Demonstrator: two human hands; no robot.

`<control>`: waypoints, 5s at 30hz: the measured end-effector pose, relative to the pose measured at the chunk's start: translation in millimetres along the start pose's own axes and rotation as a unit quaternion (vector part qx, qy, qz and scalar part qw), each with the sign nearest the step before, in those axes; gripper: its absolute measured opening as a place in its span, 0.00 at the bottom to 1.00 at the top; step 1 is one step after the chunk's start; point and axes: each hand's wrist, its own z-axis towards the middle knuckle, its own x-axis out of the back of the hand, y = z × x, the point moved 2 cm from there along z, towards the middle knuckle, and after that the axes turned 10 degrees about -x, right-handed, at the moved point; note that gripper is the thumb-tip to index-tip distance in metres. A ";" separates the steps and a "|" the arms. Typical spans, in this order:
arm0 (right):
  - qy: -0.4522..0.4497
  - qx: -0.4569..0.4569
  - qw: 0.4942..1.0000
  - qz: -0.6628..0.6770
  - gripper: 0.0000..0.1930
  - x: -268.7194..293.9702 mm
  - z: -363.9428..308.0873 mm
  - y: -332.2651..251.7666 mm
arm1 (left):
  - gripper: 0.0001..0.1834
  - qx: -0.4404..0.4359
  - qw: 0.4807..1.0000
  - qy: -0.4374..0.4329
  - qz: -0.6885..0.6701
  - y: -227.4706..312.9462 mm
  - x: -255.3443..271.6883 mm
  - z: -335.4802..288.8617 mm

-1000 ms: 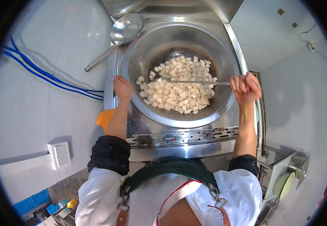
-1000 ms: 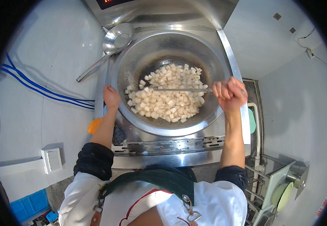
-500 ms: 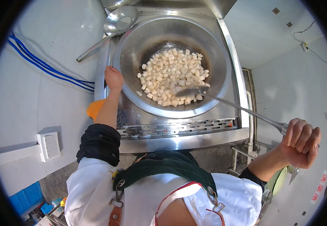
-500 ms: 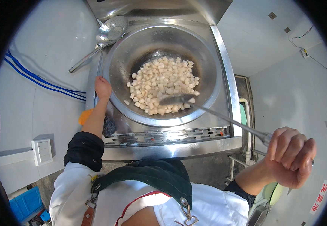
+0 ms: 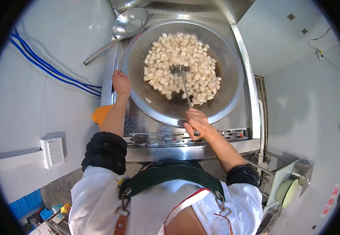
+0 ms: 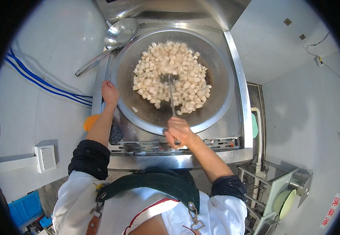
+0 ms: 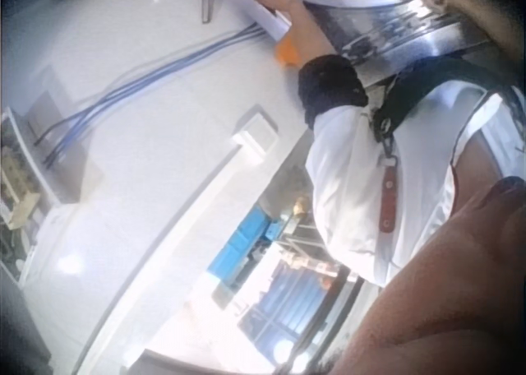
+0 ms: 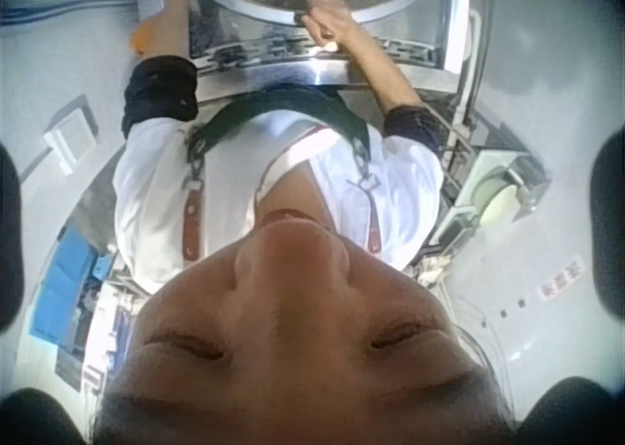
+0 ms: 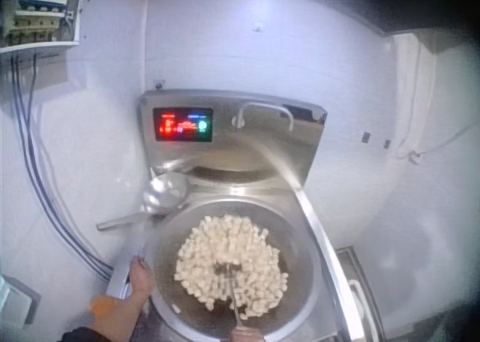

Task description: The person stirs a large quantity of diced white food in a metal wok using a ladle. They occasionally pause to wipe the wok's rim with a cloth. The food remains in the wok throughout the clip.

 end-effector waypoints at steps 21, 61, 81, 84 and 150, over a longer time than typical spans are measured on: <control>0.436 -0.090 0.877 0.182 0.21 167.7 40.4 -164.9 | 0.10 -0.019 1.000 0.008 0.010 -2.9 -1.1 -1.3; -0.052 -0.023 0.998 0.025 0.16 23.1 3.8 -15.4 | 0.11 0.004 1.000 0.014 0.010 1.0 -0.1 -2.2; 0.346 -0.175 0.893 0.227 0.20 190.4 40.4 -104.6 | 0.10 -0.001 1.000 0.003 0.021 1.5 0.0 -4.6; 0.387 -0.113 0.897 0.182 0.19 206.4 57.4 -82.8 | 0.11 -0.001 1.000 0.007 0.027 2.4 2.0 -1.4; 0.174 -0.092 0.958 0.207 0.15 172.2 57.6 -207.1 | 0.12 0.018 0.999 -0.016 0.048 5.1 -0.6 0.9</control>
